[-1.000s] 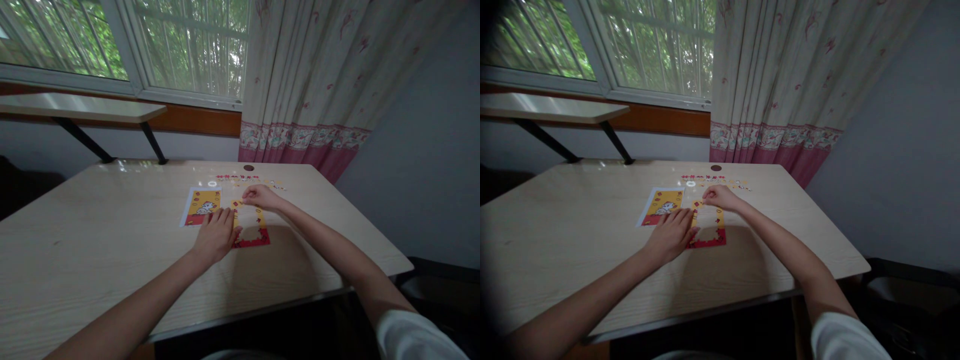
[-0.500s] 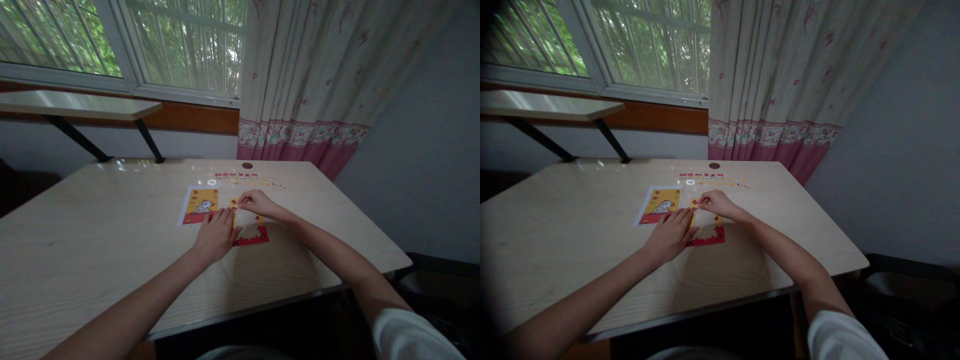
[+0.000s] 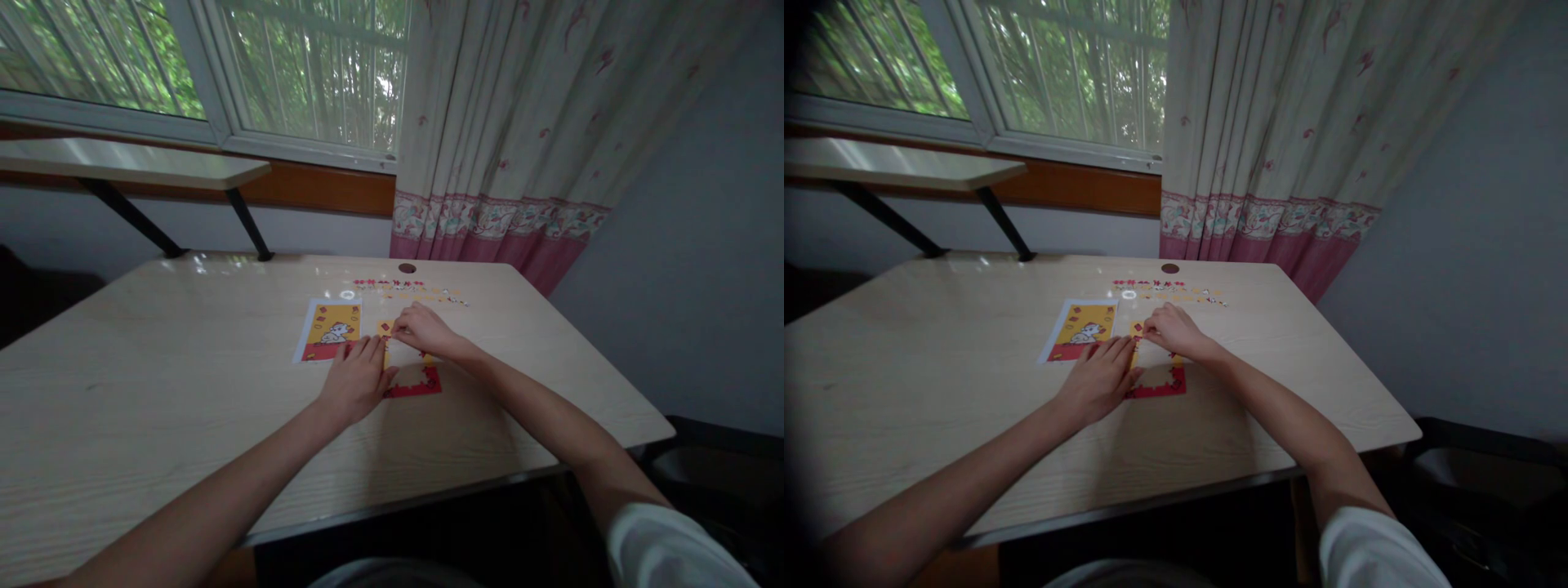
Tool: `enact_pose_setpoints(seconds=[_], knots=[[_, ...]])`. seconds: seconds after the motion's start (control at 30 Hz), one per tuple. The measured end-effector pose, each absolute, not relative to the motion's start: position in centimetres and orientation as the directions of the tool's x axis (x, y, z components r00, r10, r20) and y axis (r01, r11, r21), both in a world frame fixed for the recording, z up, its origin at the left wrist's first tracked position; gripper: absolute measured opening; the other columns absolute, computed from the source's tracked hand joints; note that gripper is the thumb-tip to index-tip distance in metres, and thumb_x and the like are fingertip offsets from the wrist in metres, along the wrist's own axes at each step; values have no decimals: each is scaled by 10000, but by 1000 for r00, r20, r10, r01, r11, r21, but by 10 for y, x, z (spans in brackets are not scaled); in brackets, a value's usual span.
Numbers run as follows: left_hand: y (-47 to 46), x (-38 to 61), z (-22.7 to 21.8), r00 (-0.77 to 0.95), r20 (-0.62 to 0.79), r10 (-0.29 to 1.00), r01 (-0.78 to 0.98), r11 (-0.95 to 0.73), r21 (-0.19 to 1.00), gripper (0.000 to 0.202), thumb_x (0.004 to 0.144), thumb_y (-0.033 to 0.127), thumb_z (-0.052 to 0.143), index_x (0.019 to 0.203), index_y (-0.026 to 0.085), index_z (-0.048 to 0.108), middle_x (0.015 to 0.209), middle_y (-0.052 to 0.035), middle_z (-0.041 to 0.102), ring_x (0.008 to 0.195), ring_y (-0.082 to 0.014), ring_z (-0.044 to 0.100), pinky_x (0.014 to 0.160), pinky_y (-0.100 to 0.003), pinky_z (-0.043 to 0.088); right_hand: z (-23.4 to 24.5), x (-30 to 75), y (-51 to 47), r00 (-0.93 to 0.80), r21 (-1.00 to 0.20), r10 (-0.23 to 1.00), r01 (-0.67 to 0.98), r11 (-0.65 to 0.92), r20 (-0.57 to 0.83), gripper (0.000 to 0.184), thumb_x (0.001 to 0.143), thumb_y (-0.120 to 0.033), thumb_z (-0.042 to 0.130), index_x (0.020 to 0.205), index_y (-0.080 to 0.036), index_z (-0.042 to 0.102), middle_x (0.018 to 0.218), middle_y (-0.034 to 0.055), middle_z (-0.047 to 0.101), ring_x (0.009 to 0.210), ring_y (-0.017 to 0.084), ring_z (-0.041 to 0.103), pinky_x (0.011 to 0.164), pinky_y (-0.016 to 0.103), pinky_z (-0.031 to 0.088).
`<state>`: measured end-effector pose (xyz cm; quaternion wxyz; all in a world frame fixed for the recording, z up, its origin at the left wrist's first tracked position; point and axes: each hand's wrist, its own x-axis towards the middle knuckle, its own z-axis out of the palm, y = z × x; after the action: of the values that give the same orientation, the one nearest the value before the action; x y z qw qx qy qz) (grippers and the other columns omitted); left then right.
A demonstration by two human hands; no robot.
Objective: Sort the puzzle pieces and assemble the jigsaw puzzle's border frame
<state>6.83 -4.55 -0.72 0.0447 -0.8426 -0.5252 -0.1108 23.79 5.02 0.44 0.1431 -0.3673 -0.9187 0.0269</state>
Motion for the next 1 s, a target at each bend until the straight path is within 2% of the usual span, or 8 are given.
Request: enact_pose_setpoints(seconds=[0.17, 0.33, 0.47, 0.6, 1.0], knots=[[-47, 68, -8, 409, 234, 882, 902, -429, 41, 439, 904, 369, 357, 1262, 131, 446, 1305, -142, 476, 1216, -286, 380, 989, -463, 278, 6, 248, 51, -695, -204, 675, 644, 737, 247, 221, 862, -279, 498, 899, -169, 686, 847, 53, 671, 811, 161, 545, 794, 269, 339], [-49, 73, 2, 424, 288, 859, 895, -446, 15, 412, 885, 322, 405, 1244, 123, 438, 1292, -152, 475, 1210, -296, 380, 981, -467, 280, 8, 271, 48, -644, -237, 724, 684, 690, 248, 204, 849, -252, 508, 889, -164, 688, 846, 57, 675, 802, 165, 552, 787, 276, 343], [-43, 84, 10, 472, 205, 858, 870, -490, 48, 365, 887, 312, 405, 1194, 122, 463, 1214, -163, 530, 1126, -272, 470, 916, -440, 351, 2, 286, 40, -654, -249, 710, 665, 704, 260, 203, 848, -249, 512, 940, -171, 675, 915, 69, 657, 879, 170, 538, 821, 287, 345], [-35, 91, 10, 440, 165, 883, 889, -454, 55, 374, 890, 339, 410, 1163, 96, 488, 1212, -186, 533, 1134, -281, 474, 908, -430, 365, -5, 291, 35, -616, -251, 739, 696, 673, 272, 246, 854, -291, 506, 1036, -192, 639, 1005, 82, 616, 943, 177, 506, 844, 312, 346], [-32, 89, 6, 462, 198, 865, 880, -474, 18, 396, 904, 363, 386, 1171, 89, 485, 1176, -176, 566, 1105, -274, 497, 909, -426, 352, -12, 290, 33, -582, -277, 766, 715, 642, 272, 294, 874, -320, 474, 1101, -182, 600, 1070, 87, 590, 1005, 187, 480, 873, 329, 342]])
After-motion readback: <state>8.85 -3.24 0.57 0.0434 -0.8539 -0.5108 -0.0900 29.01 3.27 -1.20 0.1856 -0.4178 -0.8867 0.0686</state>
